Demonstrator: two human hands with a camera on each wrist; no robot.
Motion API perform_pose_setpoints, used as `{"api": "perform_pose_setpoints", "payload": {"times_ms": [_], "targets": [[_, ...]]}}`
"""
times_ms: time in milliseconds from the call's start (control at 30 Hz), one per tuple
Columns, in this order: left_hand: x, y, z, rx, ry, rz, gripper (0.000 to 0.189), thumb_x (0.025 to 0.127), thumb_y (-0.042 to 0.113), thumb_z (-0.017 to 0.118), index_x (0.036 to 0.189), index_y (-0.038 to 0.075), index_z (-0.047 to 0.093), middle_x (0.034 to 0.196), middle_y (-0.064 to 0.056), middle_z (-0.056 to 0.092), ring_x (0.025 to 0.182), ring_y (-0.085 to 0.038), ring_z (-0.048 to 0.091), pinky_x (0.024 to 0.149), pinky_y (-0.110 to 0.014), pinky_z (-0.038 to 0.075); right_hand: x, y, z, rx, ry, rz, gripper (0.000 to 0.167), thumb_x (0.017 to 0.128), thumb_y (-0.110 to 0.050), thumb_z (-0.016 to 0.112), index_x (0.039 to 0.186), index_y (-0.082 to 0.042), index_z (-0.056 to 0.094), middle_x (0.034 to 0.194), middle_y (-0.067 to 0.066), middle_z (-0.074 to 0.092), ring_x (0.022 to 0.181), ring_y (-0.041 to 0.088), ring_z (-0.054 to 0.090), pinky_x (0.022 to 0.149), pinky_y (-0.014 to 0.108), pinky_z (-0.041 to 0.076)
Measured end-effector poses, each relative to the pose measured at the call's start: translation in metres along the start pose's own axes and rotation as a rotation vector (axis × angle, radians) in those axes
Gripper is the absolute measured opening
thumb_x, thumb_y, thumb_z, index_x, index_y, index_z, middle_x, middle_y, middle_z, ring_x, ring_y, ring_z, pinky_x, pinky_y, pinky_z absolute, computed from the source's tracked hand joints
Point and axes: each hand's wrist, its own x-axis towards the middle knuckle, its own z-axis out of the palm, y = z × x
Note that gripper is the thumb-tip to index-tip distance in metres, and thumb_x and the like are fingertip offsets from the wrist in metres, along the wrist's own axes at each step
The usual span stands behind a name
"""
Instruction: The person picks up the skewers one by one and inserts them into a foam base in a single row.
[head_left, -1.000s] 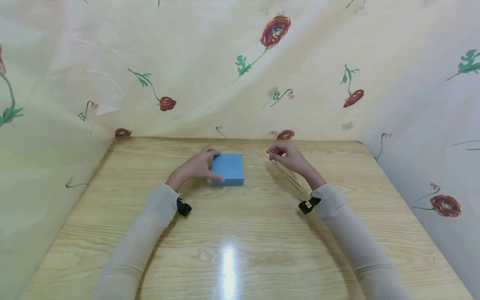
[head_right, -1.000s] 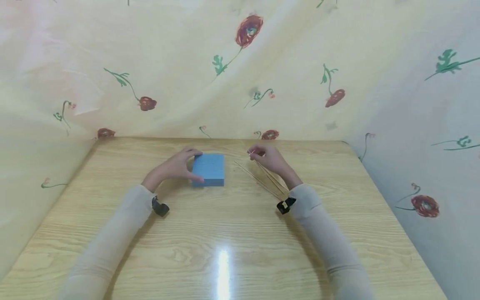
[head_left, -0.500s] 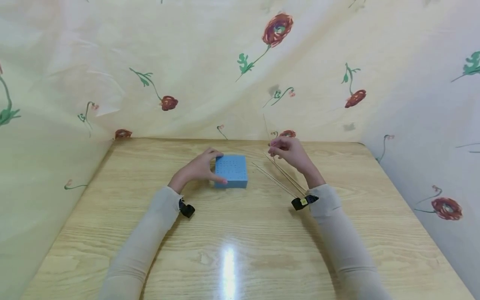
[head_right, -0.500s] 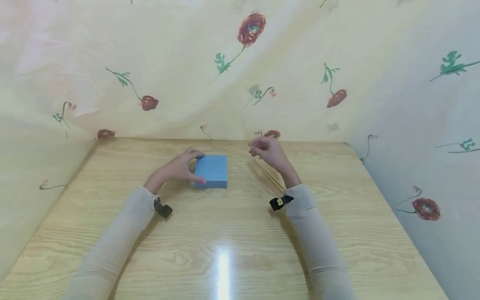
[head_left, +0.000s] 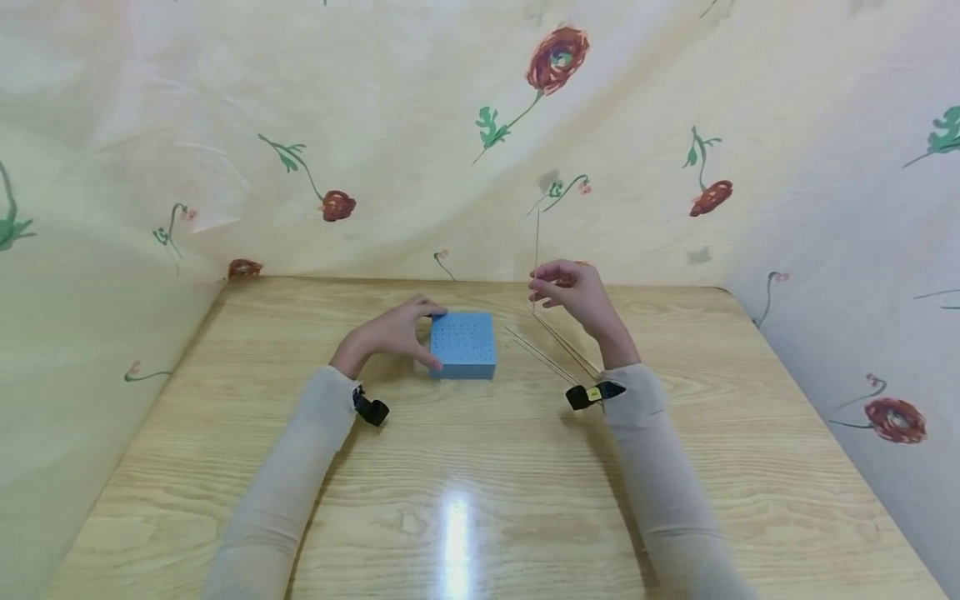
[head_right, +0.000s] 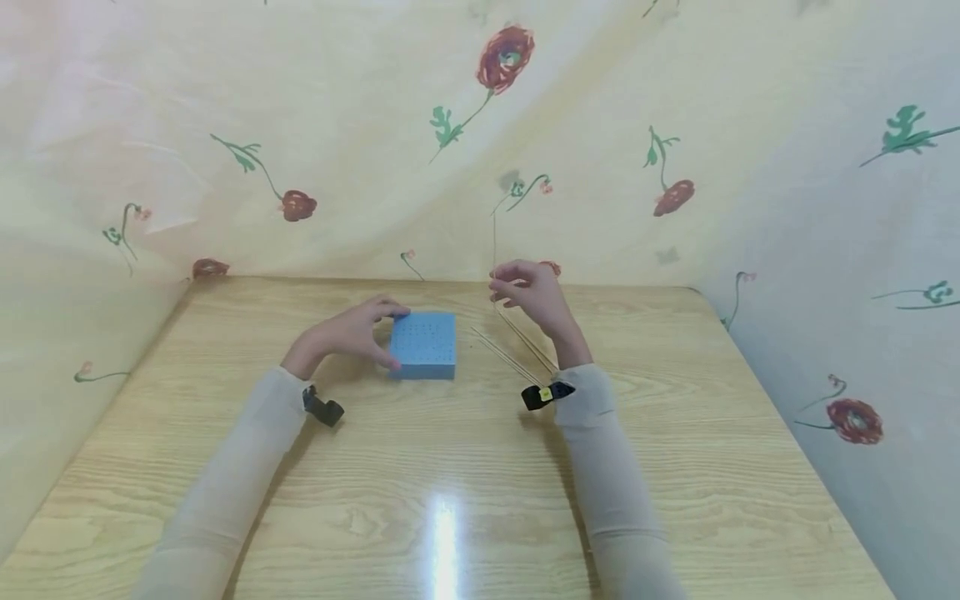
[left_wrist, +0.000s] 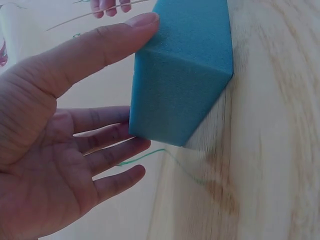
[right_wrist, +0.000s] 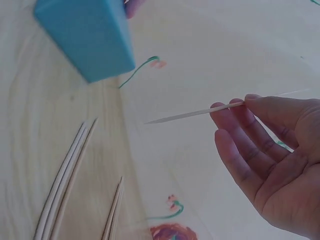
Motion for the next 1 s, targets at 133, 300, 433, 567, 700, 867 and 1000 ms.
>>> {"api": "perform_pose_setpoints", "payload": {"times_ms": [133,300,433,567,700,867,1000], "targets": [[0.001,-0.001,-0.002,-0.01,0.01,-0.009,0.099,0.077,0.028,0.093,0.157,0.001,0.041,0.154,-0.019,0.042,0.145,-0.038,0.042,0.12,-0.056,0.037,0.006,-0.006,0.006,0.059,0.006,-0.011,0.023,0.099,-0.014,0.071,0.115,0.003,0.071,0.098,0.006,0.077,0.081,0.009,0.075,0.072,0.028,0.062],[0.001,-0.002,-0.003,-0.035,0.014,-0.018,0.099,0.077,0.027,0.093,0.157,0.003,0.04,0.154,-0.017,0.041,0.145,-0.037,0.041,0.12,-0.056,0.037,0.015,-0.016,0.019,0.126,0.015,-0.025,0.019,0.099,-0.013,0.071,0.114,-0.001,0.072,0.095,-0.004,0.076,0.084,0.009,0.074,0.074,0.025,0.061],[0.001,-0.003,-0.003,-0.057,0.011,-0.022,0.098,0.078,0.027,0.093,0.158,0.004,0.04,0.155,-0.017,0.04,0.145,-0.037,0.04,0.12,-0.056,0.037,0.023,-0.025,0.033,0.171,0.024,-0.056,0.017,0.098,-0.011,0.071,0.111,-0.001,0.073,0.092,-0.004,0.075,0.085,0.01,0.073,0.075,0.027,0.061],[0.002,-0.004,-0.003,-0.06,0.013,-0.024,0.098,0.078,0.027,0.093,0.158,0.005,0.041,0.155,-0.016,0.04,0.146,-0.036,0.04,0.121,-0.056,0.036,0.03,-0.036,0.046,0.196,0.011,-0.094,0.014,0.098,-0.011,0.071,0.109,-0.002,0.073,0.092,-0.004,0.075,0.085,0.011,0.072,0.077,0.029,0.061],[0.003,-0.004,-0.004,-0.053,0.021,-0.027,0.098,0.077,0.028,0.094,0.157,0.006,0.042,0.153,-0.014,0.042,0.145,-0.035,0.042,0.121,-0.055,0.037,0.036,-0.045,0.057,0.237,0.002,-0.119,0.013,0.098,-0.011,0.071,0.108,-0.002,0.074,0.093,-0.003,0.074,0.086,0.012,0.072,0.076,0.026,0.06],[0.003,-0.003,-0.005,-0.055,0.023,-0.034,0.099,0.076,0.03,0.094,0.157,0.006,0.042,0.153,-0.014,0.042,0.146,-0.036,0.041,0.122,-0.055,0.035,0.04,-0.049,0.068,0.278,-0.001,-0.153,0.015,0.097,-0.008,0.071,0.108,0.003,0.073,0.093,-0.002,0.075,0.084,0.012,0.072,0.076,0.025,0.06],[0.004,-0.005,-0.004,-0.066,0.019,-0.029,0.101,0.077,0.029,0.094,0.158,0.004,0.039,0.154,-0.015,0.042,0.147,-0.037,0.04,0.122,-0.055,0.035,0.041,-0.049,0.076,0.286,-0.017,-0.184,0.014,0.097,-0.006,0.07,0.107,0.004,0.073,0.092,-0.001,0.075,0.083,0.014,0.072,0.078,0.028,0.06]]}}
